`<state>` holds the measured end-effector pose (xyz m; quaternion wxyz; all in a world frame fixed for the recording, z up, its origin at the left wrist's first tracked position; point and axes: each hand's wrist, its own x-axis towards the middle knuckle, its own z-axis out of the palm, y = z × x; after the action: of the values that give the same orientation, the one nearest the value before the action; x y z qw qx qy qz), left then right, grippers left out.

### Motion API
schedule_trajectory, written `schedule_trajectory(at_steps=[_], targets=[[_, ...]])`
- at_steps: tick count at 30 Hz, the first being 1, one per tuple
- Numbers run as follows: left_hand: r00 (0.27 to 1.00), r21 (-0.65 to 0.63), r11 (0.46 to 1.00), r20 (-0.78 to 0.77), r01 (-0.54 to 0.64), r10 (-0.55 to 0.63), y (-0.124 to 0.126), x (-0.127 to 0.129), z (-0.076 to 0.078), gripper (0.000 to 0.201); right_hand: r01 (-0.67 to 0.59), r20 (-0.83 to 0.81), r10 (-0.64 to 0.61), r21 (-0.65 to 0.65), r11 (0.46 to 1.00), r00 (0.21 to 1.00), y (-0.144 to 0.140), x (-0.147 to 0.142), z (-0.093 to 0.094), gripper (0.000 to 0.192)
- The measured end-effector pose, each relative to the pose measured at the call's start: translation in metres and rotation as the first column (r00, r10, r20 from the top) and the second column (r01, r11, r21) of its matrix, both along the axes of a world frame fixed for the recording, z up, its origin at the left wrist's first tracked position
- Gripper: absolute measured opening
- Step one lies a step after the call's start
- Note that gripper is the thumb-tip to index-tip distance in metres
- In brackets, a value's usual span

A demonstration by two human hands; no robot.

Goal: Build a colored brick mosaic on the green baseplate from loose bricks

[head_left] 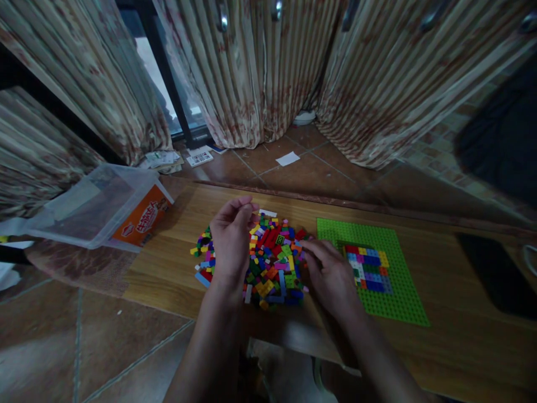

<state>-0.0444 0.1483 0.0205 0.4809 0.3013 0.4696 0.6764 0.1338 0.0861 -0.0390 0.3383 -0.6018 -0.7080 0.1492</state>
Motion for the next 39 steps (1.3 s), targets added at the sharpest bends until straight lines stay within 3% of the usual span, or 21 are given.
schedule_trajectory(at_steps=[10,13,16,19,24,26,30,32,34,39], targets=[[0.998,-0.029,0.998,0.035,0.057,-0.056,-0.002,0.002,0.001,0.012,-0.100,0.128,0.107,-0.057,0.993,0.986,0.018,-0.003,-0.004,0.027],[0.997,-0.043,0.996,0.019,0.074,-0.073,-0.002,0.003,-0.001,0.011,-0.097,0.058,0.100,-0.050,0.994,0.993,0.016,-0.002,-0.004,0.025],[0.984,-0.092,0.984,-0.081,0.153,-0.160,-0.003,0.005,-0.003,0.012,-0.061,-0.163,0.050,-0.066,0.996,0.985,0.011,-0.001,0.000,0.023],[0.906,-0.099,0.938,-0.245,0.331,-0.346,-0.006,0.010,-0.005,0.012,-0.036,-0.504,-0.049,-0.158,0.987,0.863,0.005,-0.001,0.008,0.026],[0.667,-0.076,0.742,-0.384,0.666,-0.638,-0.017,0.021,-0.006,0.028,-0.138,-0.816,-0.185,-0.306,0.942,0.548,-0.001,0.001,0.016,0.030],[0.603,-0.078,0.692,-0.427,0.718,-0.674,-0.020,0.025,-0.006,0.029,-0.157,-0.861,-0.208,-0.311,0.937,0.463,-0.001,0.001,0.016,0.030],[0.564,-0.082,0.692,-0.516,0.717,-0.645,-0.021,0.030,-0.008,0.026,-0.187,-0.894,-0.248,-0.334,0.924,0.374,0.003,0.000,0.015,0.030],[0.548,-0.091,0.693,-0.544,0.715,-0.636,-0.019,0.031,-0.009,0.023,-0.167,-0.884,-0.264,-0.348,0.923,0.385,0.004,0.000,0.016,0.031],[0.517,-0.096,0.700,-0.604,0.708,-0.606,-0.018,0.032,-0.010,0.019,-0.098,-0.852,-0.263,-0.341,0.935,0.453,0.005,0.000,0.017,0.031],[0.436,-0.081,0.739,-0.762,0.669,-0.478,-0.018,0.035,-0.013,0.018,0.035,-0.666,-0.142,-0.172,0.985,0.732,0.003,0.003,0.013,0.026]])
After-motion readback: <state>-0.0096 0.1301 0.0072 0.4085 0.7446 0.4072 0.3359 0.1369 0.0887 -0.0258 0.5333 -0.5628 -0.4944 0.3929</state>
